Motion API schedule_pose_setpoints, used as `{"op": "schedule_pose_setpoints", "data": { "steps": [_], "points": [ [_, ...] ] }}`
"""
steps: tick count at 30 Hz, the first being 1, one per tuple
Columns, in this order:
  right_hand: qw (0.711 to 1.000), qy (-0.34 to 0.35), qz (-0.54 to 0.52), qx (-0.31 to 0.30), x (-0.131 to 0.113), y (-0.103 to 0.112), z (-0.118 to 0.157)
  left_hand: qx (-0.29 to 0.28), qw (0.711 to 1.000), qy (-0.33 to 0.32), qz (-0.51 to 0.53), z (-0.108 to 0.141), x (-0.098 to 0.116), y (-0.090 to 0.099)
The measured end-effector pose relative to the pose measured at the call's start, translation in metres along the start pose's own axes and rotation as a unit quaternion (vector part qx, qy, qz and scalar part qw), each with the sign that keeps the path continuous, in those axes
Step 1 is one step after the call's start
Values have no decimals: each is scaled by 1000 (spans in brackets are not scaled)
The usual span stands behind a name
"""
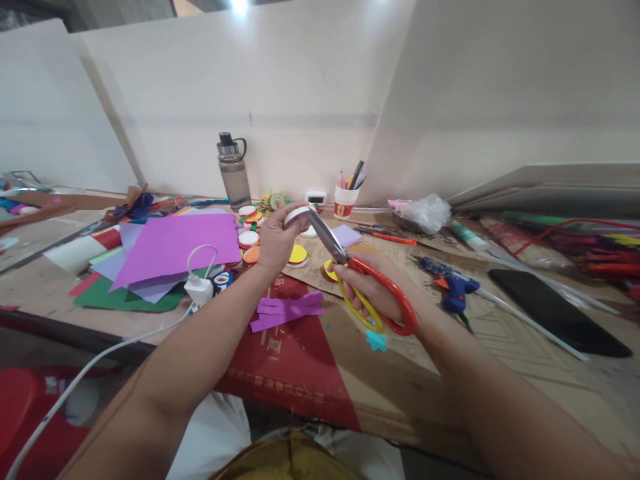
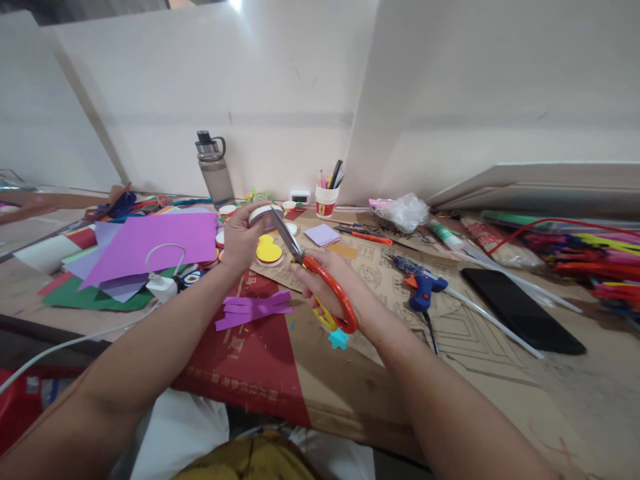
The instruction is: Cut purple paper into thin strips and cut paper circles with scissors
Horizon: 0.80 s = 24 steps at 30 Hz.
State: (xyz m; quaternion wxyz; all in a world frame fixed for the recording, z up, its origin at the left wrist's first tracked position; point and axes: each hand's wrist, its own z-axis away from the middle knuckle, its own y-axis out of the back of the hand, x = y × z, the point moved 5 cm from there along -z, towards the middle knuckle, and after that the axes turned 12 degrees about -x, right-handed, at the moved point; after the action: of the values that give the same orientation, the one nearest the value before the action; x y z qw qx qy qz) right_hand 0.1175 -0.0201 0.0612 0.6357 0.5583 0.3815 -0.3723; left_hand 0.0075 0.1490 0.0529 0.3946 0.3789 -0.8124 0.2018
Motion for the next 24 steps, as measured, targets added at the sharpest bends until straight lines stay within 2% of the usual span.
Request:
{"op": "schedule_pose_setpoints", "data": {
  "steps": [8, 20, 24],
  "points": [
    [1000, -4, -27, -5, 1, -1, 0, -5, 1000, -11, -17, 1, 1, -1],
    [996, -46, -74, -1, -2, -5, 3, -2, 1000, -13, -26, 1, 1, -1],
    [996, -35, -86, -6, -1, -5, 2, -5, 1000, -16, -26, 1, 0, -1]
  ]
}}
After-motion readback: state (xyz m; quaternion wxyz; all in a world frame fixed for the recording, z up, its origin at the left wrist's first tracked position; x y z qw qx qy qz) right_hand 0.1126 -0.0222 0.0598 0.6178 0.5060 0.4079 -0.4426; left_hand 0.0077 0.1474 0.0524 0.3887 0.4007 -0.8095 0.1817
